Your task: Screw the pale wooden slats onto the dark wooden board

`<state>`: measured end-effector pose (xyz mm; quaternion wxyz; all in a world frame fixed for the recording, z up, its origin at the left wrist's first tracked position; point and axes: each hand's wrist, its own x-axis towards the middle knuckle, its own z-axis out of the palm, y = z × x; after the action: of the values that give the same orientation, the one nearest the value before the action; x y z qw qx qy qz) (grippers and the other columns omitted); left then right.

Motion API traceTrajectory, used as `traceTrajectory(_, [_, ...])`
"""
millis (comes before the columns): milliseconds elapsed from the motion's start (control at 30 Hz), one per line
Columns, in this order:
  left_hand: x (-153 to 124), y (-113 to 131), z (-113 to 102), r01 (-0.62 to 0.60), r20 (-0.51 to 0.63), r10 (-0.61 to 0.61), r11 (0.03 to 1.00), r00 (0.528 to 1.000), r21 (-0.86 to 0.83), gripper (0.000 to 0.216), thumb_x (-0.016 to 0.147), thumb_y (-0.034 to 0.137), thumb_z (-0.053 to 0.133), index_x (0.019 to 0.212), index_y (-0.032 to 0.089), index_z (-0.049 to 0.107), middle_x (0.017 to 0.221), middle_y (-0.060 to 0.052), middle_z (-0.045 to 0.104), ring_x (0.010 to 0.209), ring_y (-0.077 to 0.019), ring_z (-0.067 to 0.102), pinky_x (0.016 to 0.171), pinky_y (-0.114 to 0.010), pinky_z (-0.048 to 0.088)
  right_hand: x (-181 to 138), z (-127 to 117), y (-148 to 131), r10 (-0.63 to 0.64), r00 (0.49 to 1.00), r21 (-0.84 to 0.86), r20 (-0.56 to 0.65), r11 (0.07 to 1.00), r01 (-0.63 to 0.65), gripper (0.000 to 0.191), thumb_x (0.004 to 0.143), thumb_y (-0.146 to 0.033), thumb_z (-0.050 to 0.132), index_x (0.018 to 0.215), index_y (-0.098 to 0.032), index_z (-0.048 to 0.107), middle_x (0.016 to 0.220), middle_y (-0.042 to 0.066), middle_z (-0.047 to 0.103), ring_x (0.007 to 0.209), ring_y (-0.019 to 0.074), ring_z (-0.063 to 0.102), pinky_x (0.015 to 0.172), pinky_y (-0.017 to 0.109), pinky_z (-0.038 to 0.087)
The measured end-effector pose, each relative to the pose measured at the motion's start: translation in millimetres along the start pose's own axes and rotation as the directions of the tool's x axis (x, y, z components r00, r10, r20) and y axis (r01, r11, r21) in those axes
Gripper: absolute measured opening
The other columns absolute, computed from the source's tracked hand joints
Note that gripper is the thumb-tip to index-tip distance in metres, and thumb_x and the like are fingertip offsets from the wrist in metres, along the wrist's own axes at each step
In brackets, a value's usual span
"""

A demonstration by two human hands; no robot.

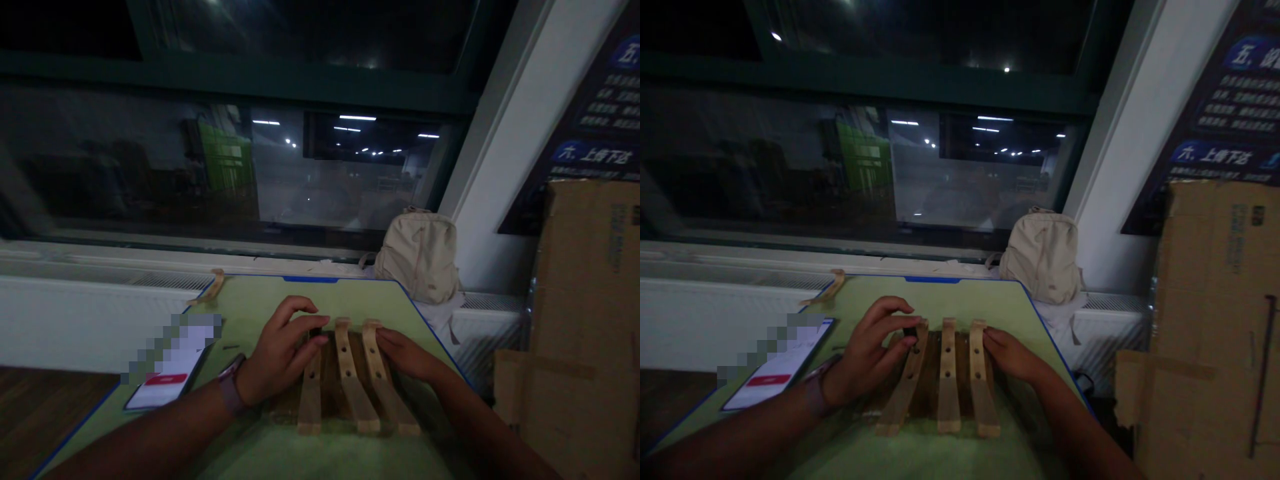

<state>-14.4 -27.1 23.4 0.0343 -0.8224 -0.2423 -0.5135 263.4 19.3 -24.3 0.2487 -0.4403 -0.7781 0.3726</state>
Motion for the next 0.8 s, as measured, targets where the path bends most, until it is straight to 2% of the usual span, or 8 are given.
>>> traceTrajectory(167, [1.6, -2.1, 1.2, 0.077, -0.039, -0.075, 0.996, 0.996, 0.054, 0.025, 0.091, 0.012, 0.055, 0.114, 0.021, 0.058, 0.097, -0.004, 0.053, 0.091, -0.0142, 0.055, 0.078, -0.026, 0.049, 1.6, -0.9, 0.6, -0.008, 1.0, -0.008, 0.026, 1.0, 0.009, 0.071, 0.089, -0.071, 0.03, 0.11, -0.015, 0.068, 0.113, 0.013, 0.069, 0.104, 0.0288, 0.062, 0.101, 0.047, 0.043])
traceTrajectory(433, [-0.5, -8.8, 3.9, 0.25, -0.02, -0.253, 0.962, 0.967, -0.109, 0.032, 0.095, 0.013, 0.042, 0.125, 0.022, 0.05, 0.11, -0.009, 0.062, 0.102, -0.0179, 0.06, 0.089, -0.035, 0.05, 2.9, 1.0, 9.1, -0.028, 1.0, 0.019, 0.001, 0.999, 0.028, 0.063, 0.09, -0.067, 0.034, 0.1, -0.017, 0.07, 0.104, 0.011, 0.071, 0.102, 0.0275, 0.063, 0.099, 0.045, 0.044])
traceTrajectory(533, [-0.1, -8.9, 3.1, 0.199, 0.008, -0.199, 0.972, 0.98, -0.125, 0.027, 0.095, 0.014, 0.044, 0.118, 0.022, 0.055, 0.109, -0.009, 0.062, 0.104, -0.0192, 0.06, 0.09, -0.036, 0.049, 3.6, 1.0, 9.3, -0.041, 0.999, 0.026, 0.008, 0.999, 0.041, 0.06, 0.091, -0.065, 0.034, 0.104, -0.018, 0.069, 0.109, 0.01, 0.071, 0.105, 0.027, 0.062, 0.101, 0.044, 0.043])
traceTrajectory(633, [3.2, -7.7, 1.1, 0.133, -0.027, -0.135, 0.989, 0.99, -0.064, 0.025, 0.09, 0.016, 0.056, 0.113, 0.023, 0.058, 0.105, -0.007, 0.06, 0.1, -0.0191, 0.059, 0.085, -0.034, 0.051, 3.7, 0.6, 8.2, -0.044, 0.999, 0.012, 0.013, 0.999, 0.044, 0.061, 0.092, -0.064, 0.033, 0.107, -0.017, 0.068, 0.113, 0.011, 0.069, 0.107, 0.0269, 0.061, 0.102, 0.044, 0.042])
traceTrajectory(800, [3.0, -9.2, 0.0, 0.135, -0.036, -0.135, 0.991, 0.99, -0.007, 0.024, 0.088, 0.016, 0.06, 0.109, 0.025, 0.061, 0.093, -0.002, 0.062, 0.088, -0.0156, 0.061, 0.076, -0.027, 0.051, 2.7, 1.3, 5.8, -0.043, 0.999, -0.033, 0.034, 0.998, 0.044, 0.058, 0.094, -0.058, 0.029, 0.106, -0.014, 0.066, 0.109, 0.011, 0.069, 0.101, 0.0249, 0.061, 0.097, 0.042, 0.044])
